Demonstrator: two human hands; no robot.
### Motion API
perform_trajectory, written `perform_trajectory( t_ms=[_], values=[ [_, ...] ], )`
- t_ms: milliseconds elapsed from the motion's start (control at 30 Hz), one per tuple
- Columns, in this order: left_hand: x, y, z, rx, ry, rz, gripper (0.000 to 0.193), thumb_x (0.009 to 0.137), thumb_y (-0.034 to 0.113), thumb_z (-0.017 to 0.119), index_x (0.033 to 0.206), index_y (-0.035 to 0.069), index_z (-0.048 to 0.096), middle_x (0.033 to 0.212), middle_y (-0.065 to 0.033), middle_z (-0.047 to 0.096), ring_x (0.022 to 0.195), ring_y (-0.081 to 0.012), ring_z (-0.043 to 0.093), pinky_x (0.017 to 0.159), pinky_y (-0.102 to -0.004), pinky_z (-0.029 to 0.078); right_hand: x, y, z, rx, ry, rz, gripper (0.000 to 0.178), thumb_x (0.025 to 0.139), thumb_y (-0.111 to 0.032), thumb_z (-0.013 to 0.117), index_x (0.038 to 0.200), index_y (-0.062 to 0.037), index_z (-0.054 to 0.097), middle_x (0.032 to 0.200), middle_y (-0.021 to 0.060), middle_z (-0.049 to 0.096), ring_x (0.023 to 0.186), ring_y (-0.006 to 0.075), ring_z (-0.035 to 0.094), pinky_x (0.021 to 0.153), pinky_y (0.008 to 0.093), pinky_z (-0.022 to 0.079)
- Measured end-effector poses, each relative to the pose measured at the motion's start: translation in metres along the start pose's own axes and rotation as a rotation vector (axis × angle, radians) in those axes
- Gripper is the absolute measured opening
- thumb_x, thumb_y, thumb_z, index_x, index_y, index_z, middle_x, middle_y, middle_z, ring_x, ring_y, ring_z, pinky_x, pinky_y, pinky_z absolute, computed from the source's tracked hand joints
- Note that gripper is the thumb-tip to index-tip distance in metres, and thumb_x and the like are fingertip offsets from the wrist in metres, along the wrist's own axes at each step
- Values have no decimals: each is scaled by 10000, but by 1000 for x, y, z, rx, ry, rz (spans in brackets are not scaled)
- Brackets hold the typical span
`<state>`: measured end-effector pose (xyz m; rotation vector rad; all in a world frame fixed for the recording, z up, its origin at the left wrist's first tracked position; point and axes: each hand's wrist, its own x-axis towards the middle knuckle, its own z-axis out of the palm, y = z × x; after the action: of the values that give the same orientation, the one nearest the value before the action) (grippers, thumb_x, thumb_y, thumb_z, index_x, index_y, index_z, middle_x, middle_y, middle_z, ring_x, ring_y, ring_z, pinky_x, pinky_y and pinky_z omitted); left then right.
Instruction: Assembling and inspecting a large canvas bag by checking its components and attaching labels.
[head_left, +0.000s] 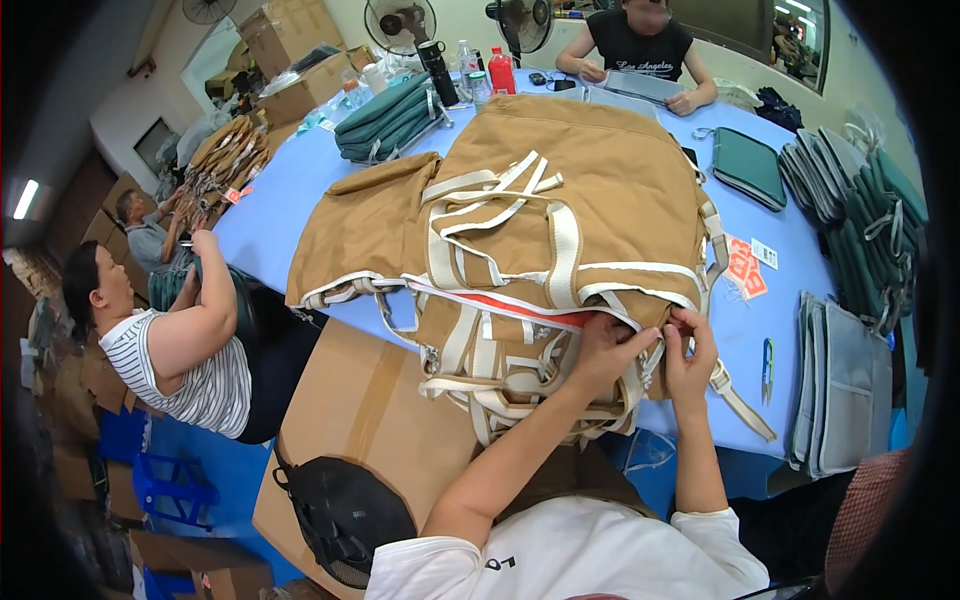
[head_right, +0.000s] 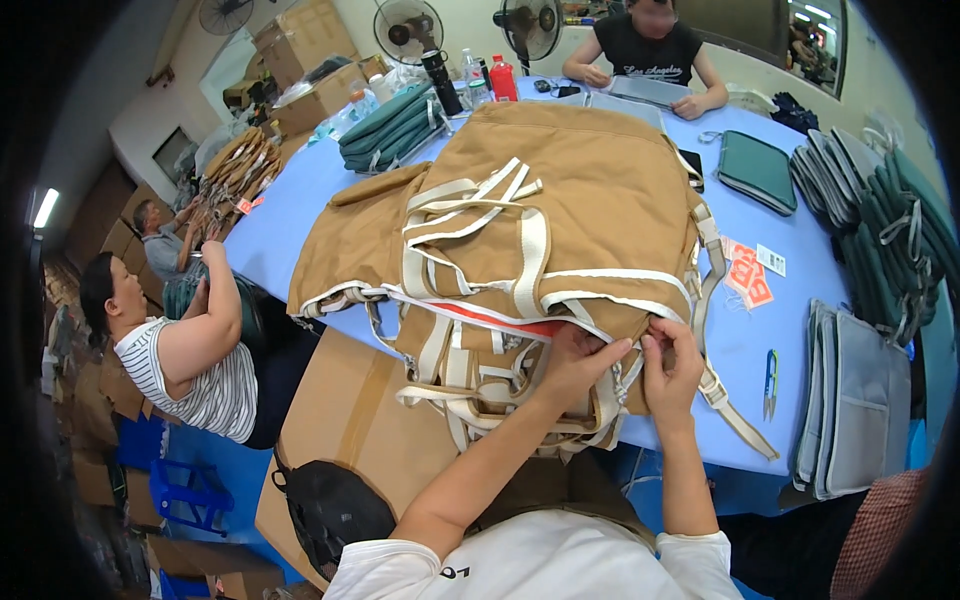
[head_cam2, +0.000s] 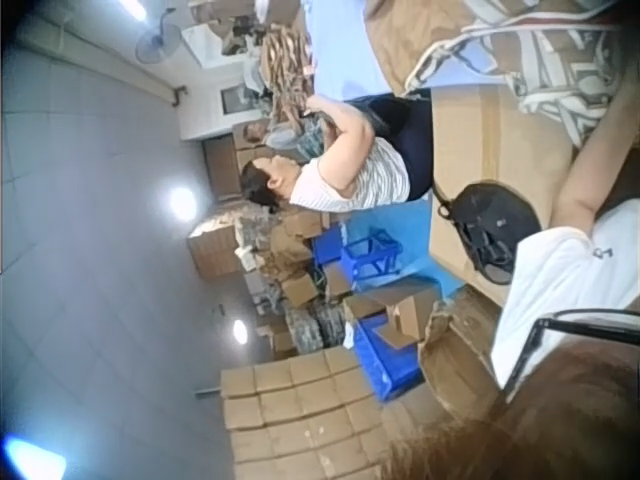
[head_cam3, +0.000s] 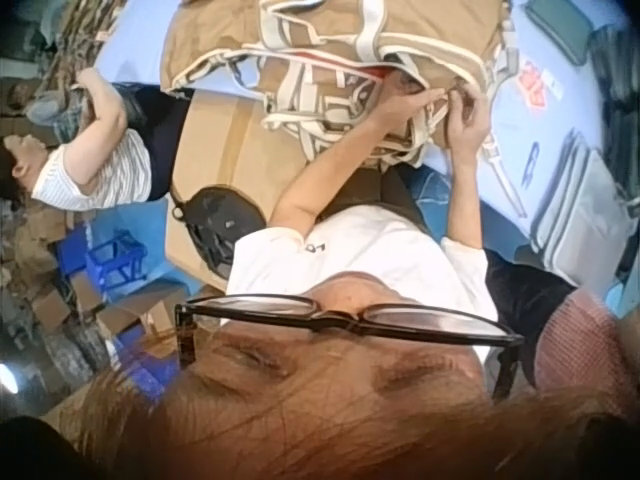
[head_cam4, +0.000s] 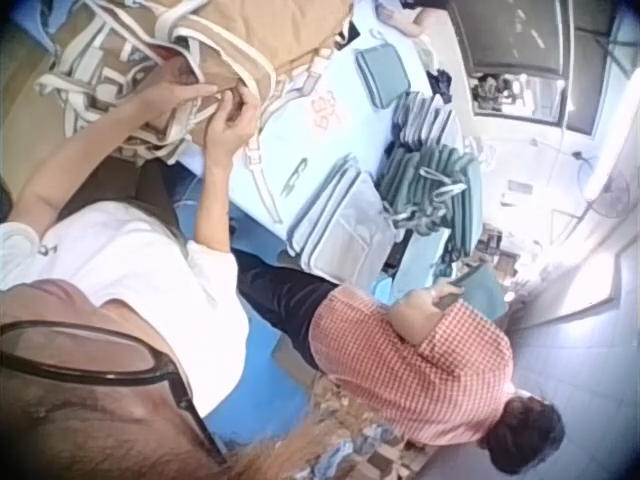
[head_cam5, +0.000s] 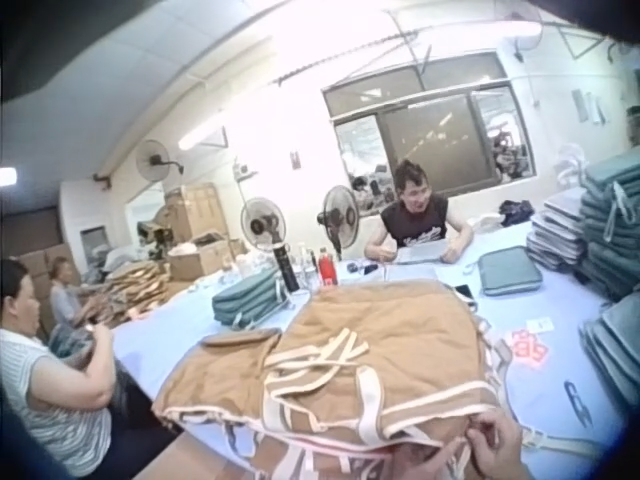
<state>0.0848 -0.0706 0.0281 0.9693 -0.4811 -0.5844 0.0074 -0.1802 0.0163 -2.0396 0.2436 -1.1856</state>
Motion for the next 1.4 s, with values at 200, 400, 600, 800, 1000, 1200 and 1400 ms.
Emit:
perform_trajectory(
  t_ms=[200,400,600,800,1000,1200,1400],
  values=[
    [-4,3,-1,30,-25,39,265,749,-10,642,995,-38,547,939,-68,603,816,-100,574,695,-226,482,-8,10,5,80,17,81,298,765,18,571,1058,6,519,970,106,569,848,168,550,730,261,430],
    [-5,0,-3,31,-27,44,256,760,5,645,992,-37,546,909,-52,596,773,-91,563,662,-225,477,-15,10,9,212,14,173,348,790,8,545,1132,8,482,1059,103,537,953,182,531,826,272,410],
    [-6,5,-1,64,-42,35,215,767,62,657,948,-4,562,746,-12,592,535,-39,481,421,-188,347,-21,21,12,284,-7,195,373,804,20,522,1170,11,451,1125,105,500,991,189,518,872,285,401],
    [-5,5,-3,14,-36,23,141,777,75,650,881,8,582,645,3,559,452,-43,434,389,-191,320,-24,20,16,262,-10,171,401,800,29,534,1189,12,440,1154,114,490,1019,195,508,892,293,392],
    [-6,20,-8,145,-65,-237,208,782,54,629,970,-7,562,840,-6,588,728,-54,537,601,-204,442,-26,23,18,259,0,155,420,794,47,523,1198,6,419,1144,102,490,1014,193,508,906,292,383],
    [-5,0,6,38,-75,119,257,753,45,646,975,-21,534,846,10,549,700,-38,505,565,-196,433,-19,20,8,447,-55,244,361,815,42,483,1170,13,427,1087,104,512,982,173,516,892,276,386],
    [-2,-15,-2,352,-136,48,398,723,-19,626,1095,0,486,1021,-30,552,867,-75,537,711,-227,466,-4,14,3,655,-70,328,306,846,-12,509,1137,15,419,1027,102,558,908,124,537,819,235,416]
  ],
)
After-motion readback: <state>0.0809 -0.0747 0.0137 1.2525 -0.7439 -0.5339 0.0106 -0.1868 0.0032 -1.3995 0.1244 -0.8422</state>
